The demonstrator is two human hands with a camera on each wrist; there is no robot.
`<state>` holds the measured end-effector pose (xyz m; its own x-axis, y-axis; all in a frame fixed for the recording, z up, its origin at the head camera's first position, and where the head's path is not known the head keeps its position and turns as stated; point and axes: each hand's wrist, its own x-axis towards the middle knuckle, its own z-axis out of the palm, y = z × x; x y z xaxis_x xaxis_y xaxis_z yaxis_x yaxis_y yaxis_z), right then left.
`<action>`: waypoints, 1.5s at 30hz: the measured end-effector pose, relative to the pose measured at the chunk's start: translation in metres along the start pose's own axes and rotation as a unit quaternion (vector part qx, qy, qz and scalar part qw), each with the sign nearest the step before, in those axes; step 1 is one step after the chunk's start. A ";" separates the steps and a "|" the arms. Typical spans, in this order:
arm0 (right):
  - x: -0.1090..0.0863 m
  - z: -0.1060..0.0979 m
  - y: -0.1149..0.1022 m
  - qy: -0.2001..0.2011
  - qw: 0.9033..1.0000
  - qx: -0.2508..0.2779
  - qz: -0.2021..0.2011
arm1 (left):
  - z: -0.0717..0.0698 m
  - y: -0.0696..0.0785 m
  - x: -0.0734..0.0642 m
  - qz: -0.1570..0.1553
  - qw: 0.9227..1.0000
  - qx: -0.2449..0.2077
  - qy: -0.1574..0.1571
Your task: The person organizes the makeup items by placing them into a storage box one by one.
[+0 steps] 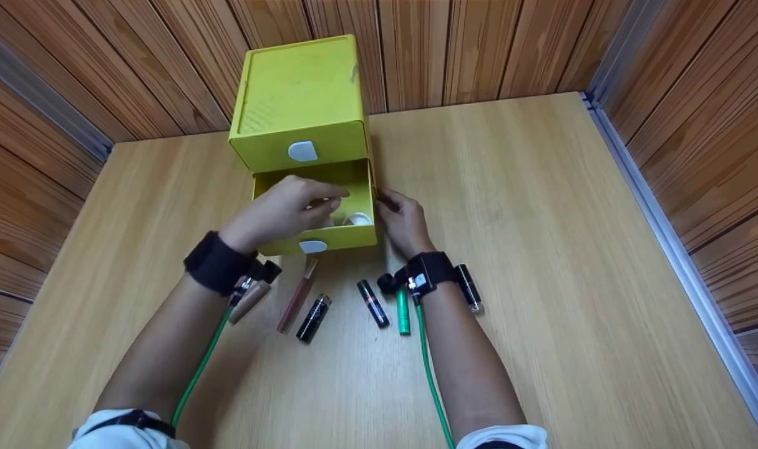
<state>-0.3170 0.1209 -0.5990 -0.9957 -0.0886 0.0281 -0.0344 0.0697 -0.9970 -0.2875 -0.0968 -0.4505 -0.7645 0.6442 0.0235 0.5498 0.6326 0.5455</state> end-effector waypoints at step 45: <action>-0.011 0.002 -0.033 -0.002 0.998 -0.056 0.003 | -0.013 -0.082 -0.126 -0.149 0.987 -0.021 0.059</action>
<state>-0.3050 0.1175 -0.5665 -0.9955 -0.0919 0.0223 -0.0387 0.1800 -0.9829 -0.2403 -0.2350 -0.4873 -0.9256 0.3756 -0.0470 0.2819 0.7668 0.5766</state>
